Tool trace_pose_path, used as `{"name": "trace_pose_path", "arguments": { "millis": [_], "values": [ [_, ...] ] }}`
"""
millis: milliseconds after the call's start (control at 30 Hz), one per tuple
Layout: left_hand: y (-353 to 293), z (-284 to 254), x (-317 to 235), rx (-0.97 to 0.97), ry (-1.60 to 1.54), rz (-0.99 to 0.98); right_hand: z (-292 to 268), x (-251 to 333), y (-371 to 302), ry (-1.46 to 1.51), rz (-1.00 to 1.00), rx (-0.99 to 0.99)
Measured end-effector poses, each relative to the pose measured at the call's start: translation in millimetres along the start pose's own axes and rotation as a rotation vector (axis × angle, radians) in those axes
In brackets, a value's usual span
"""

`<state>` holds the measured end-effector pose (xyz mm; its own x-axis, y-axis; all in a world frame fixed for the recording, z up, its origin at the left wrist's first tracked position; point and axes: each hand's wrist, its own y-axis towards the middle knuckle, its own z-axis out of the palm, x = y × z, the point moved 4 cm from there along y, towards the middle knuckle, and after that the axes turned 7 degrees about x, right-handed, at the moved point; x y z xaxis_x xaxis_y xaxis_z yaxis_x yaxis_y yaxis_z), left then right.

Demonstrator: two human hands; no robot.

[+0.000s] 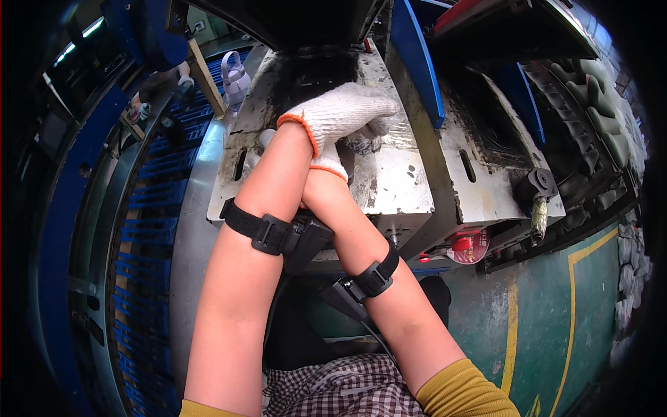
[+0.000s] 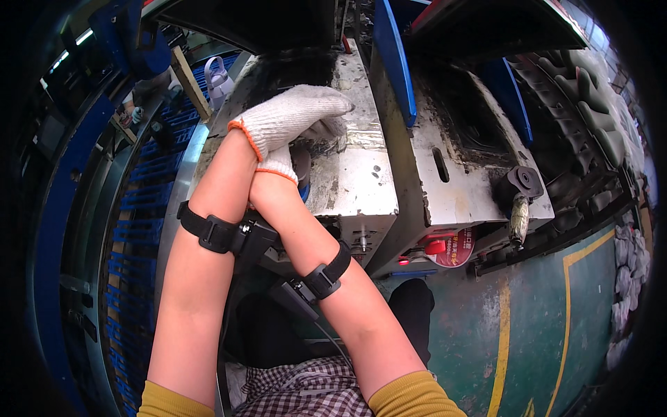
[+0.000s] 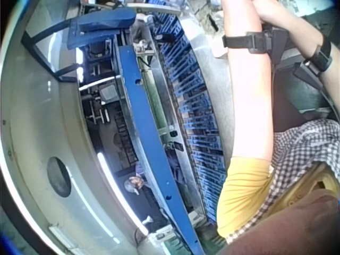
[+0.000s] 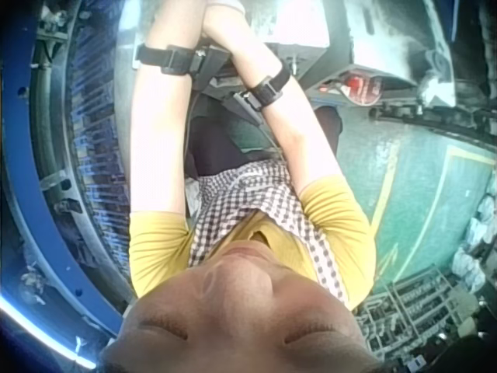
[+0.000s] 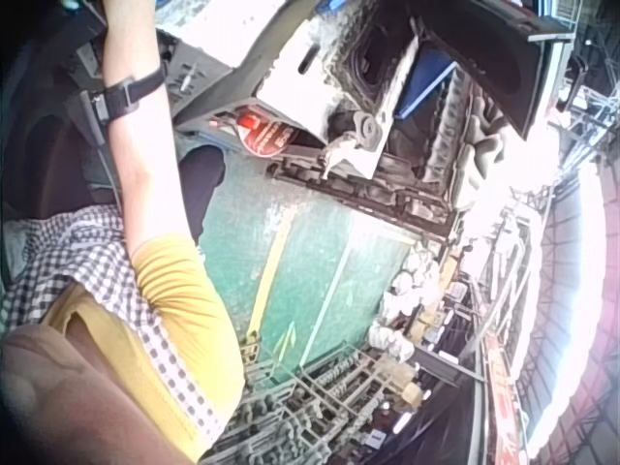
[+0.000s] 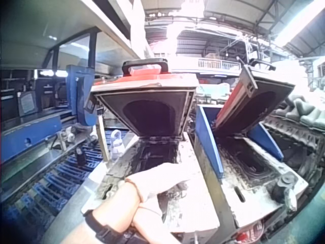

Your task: Operate shoe-lasting and heat-pressing machinery to shape shoes.

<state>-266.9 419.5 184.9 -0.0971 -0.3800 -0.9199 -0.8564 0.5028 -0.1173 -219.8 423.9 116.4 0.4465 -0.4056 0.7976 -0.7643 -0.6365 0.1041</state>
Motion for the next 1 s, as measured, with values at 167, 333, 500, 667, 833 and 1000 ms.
{"name": "trace_pose_path", "arguments": {
  "millis": [167,333,500,667,833,1000],
  "values": [
    [-1,1,-3,0.005,0.014,-0.008,3,-7,1,0.185,-0.053,-0.054],
    [-2,0,-1,0.007,0.006,-0.01,5,-5,2,0.215,-0.035,-0.096],
    [1,-2,2,-0.006,0.036,-0.012,4,-6,1,0.161,-0.051,-0.096],
    [1,-1,2,0.002,0.024,-0.006,6,-9,1,0.234,-0.107,-0.141],
    [-2,0,-1,0.002,0.006,0.005,6,-8,2,0.094,-0.059,-0.111],
    [2,1,-2,0.0,0.016,0.007,5,-11,1,0.132,-0.048,-0.115]
  ]
}}
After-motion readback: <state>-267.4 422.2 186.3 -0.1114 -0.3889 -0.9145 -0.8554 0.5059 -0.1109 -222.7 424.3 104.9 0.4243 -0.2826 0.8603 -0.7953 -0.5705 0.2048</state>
